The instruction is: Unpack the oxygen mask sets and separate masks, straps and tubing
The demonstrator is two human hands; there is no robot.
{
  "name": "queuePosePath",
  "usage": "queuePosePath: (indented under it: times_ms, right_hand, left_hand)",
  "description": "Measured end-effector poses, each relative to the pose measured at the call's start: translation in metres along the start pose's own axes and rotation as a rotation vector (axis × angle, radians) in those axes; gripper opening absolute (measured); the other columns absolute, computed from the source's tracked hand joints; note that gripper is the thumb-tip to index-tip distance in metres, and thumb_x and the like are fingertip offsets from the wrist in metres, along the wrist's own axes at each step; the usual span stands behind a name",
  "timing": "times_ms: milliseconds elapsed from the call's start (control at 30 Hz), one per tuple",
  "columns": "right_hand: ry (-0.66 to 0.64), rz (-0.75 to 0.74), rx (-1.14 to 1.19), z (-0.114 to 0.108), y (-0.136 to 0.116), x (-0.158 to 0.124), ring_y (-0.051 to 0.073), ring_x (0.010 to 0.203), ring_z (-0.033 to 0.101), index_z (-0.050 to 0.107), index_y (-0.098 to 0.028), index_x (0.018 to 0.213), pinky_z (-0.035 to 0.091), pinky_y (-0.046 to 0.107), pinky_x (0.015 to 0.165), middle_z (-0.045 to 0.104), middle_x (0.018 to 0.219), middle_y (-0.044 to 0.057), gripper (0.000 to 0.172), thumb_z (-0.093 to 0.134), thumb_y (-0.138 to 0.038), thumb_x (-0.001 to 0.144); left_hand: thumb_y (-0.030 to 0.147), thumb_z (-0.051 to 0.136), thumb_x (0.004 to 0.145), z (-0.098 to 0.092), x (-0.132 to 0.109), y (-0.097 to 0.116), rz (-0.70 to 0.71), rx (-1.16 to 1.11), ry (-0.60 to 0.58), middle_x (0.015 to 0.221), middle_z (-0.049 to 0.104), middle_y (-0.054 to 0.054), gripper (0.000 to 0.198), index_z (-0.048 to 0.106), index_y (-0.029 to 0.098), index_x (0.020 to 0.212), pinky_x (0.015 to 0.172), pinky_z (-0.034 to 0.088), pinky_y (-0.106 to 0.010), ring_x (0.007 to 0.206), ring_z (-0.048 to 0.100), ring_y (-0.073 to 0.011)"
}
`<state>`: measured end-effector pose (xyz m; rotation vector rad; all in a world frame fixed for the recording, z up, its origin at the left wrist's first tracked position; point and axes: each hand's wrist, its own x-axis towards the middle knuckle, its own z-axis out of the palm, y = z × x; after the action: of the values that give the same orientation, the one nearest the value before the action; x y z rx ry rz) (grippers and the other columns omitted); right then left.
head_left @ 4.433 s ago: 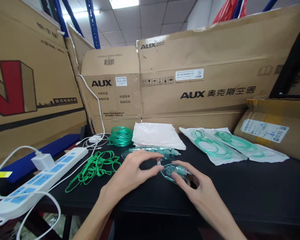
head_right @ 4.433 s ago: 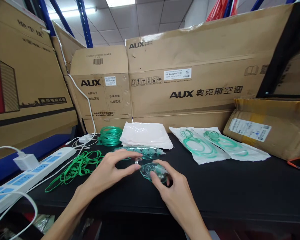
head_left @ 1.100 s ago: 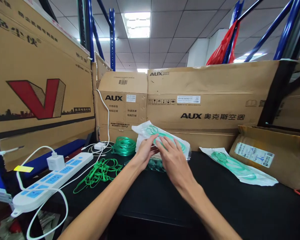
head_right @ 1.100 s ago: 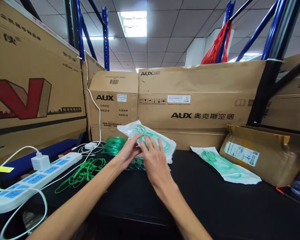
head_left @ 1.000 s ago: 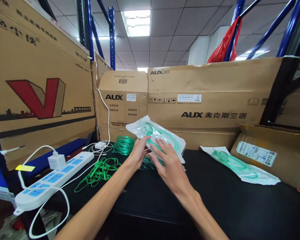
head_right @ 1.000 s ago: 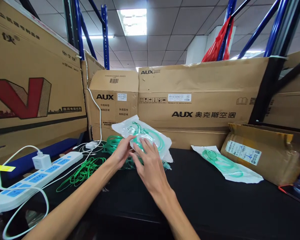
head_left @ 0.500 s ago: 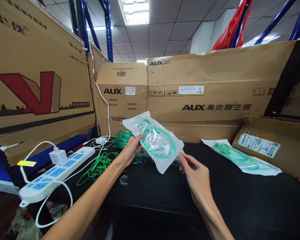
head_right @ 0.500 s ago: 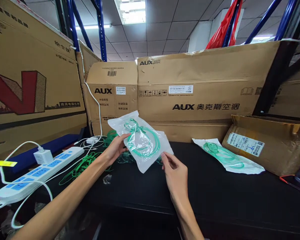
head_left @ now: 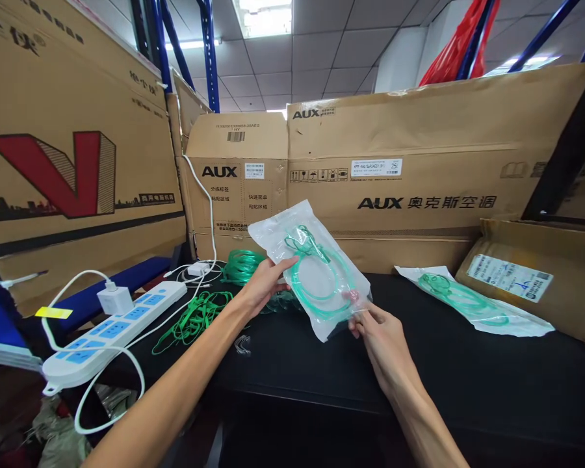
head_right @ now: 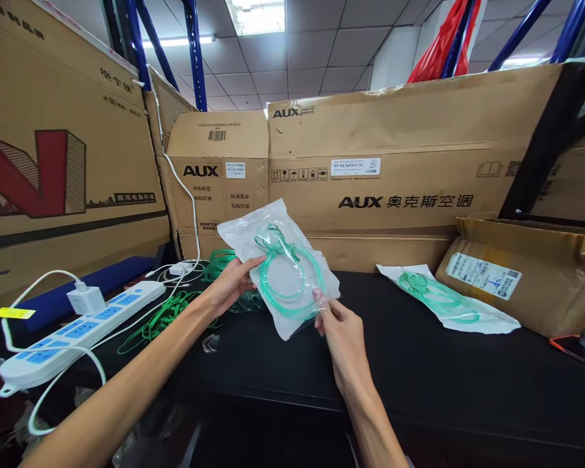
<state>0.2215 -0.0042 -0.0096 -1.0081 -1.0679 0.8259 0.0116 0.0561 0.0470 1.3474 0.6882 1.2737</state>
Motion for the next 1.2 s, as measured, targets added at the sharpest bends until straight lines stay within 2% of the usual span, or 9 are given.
queuePosePath:
  times_ms: [100, 267, 467, 600, 700, 833, 1000, 1100, 1200]
  right_hand:
    - [-0.066, 0.057, 0.058, 0.004, -0.006, -0.002, 0.011, 0.053, 0.04, 0.063, -0.017, 0.06, 0.033, 0.026, 0.048, 0.051, 0.056, -0.002, 0.036, 0.084, -0.045, 0.069]
    - [-0.145, 0.119, 0.148, 0.008, -0.02, -0.007, 0.006, 0.044, 0.038, 0.074, -0.015, 0.09, 0.031, 0.026, 0.04, 0.07, 0.083, 0.006, 0.042, 0.084, -0.05, 0.068]
    - [-0.11, 0.083, 0.154, -0.006, -0.023, -0.002, 0.003, 0.04, 0.033, 0.069, -0.013, 0.073, 0.025, 0.021, 0.038, 0.055, 0.061, -0.003, 0.037, 0.081, -0.049, 0.074]
    - [-0.038, 0.045, 0.164, -0.012, -0.025, 0.004, 0.002, 0.037, 0.032, 0.061, -0.014, 0.065, 0.024, 0.019, 0.035, 0.051, 0.056, -0.004, 0.043, 0.081, -0.052, 0.074]
    - [0.032, 0.003, 0.197, -0.02, -0.034, 0.008, 0.002, 0.033, 0.032, 0.06, -0.016, 0.066, 0.023, 0.017, 0.032, 0.05, 0.051, -0.006, 0.044, 0.082, -0.053, 0.072]
    - [0.249, -0.104, 0.287, -0.042, -0.055, 0.013, 0.001, 0.031, 0.032, 0.06, -0.017, 0.07, 0.021, 0.016, 0.028, 0.054, 0.054, -0.006, 0.039, 0.083, -0.047, 0.07]
    - [0.539, -0.33, 0.406, -0.061, -0.084, 0.009, 0.005, 0.036, 0.035, 0.055, -0.02, 0.062, 0.024, 0.016, 0.027, 0.049, 0.055, -0.005, 0.027, 0.073, -0.031, 0.08]
    - [0.539, -0.388, 0.42, -0.058, -0.094, -0.002, 0.006, 0.039, 0.036, 0.057, -0.02, 0.062, 0.024, 0.016, 0.026, 0.048, 0.059, -0.003, 0.024, 0.069, -0.025, 0.083]
    - [0.501, -0.388, 0.365, -0.051, -0.097, -0.015, 0.006, 0.042, 0.038, 0.059, -0.02, 0.063, 0.023, 0.015, 0.024, 0.048, 0.064, -0.002, 0.026, 0.073, -0.03, 0.081]
  left_hand:
    - [0.047, 0.077, 0.078, 0.003, -0.001, -0.003, -0.017, 0.018, -0.031, 0.099, 0.075, -0.009, 0.041, 0.072, 0.016, 0.105, 0.07, 0.05, -0.03, 0.082, 0.067, -0.0216]
    - [0.046, 0.083, 0.072, 0.007, 0.0, -0.004, -0.046, 0.058, -0.058, 0.095, 0.074, -0.009, 0.044, 0.073, 0.015, 0.103, 0.065, 0.051, -0.029, 0.08, 0.066, -0.0218]
    - [0.055, 0.071, 0.08, -0.011, 0.011, 0.002, 0.022, 0.122, 0.187, 0.091, 0.071, -0.005, 0.044, 0.071, 0.018, 0.104, 0.056, 0.047, -0.023, 0.074, 0.062, -0.0168]
    - [0.047, 0.077, 0.075, -0.028, 0.018, 0.004, 0.058, 0.213, 0.287, 0.064, 0.062, -0.001, 0.035, 0.071, 0.013, 0.075, 0.048, 0.038, -0.022, 0.059, 0.053, -0.0134]
    - [0.04, 0.072, 0.082, -0.04, 0.027, 0.004, 0.09, 0.243, 0.366, 0.057, 0.057, 0.002, 0.03, 0.069, 0.012, 0.07, 0.048, 0.037, -0.022, 0.053, 0.049, -0.0107]
    - [0.034, 0.062, 0.095, -0.058, 0.041, 0.001, 0.081, 0.266, 0.502, 0.073, 0.063, 0.001, 0.023, 0.066, 0.012, 0.088, 0.055, 0.048, -0.023, 0.058, 0.056, -0.0101]
    - [0.033, 0.06, 0.098, -0.069, 0.056, -0.009, 0.056, 0.376, 0.557, 0.109, 0.066, -0.008, 0.028, 0.062, 0.014, 0.117, 0.074, 0.059, -0.034, 0.087, 0.067, -0.0175]
    - [0.035, 0.061, 0.097, -0.069, 0.059, -0.016, 0.04, 0.562, 0.524, 0.114, 0.066, -0.009, 0.032, 0.06, 0.014, 0.122, 0.082, 0.058, -0.04, 0.094, 0.067, -0.0206]
    - [0.036, 0.068, 0.09, -0.068, 0.056, -0.019, 0.083, 0.815, 0.476, 0.119, 0.067, -0.014, 0.038, 0.063, 0.015, 0.122, 0.099, 0.048, -0.048, 0.115, 0.063, -0.0312]
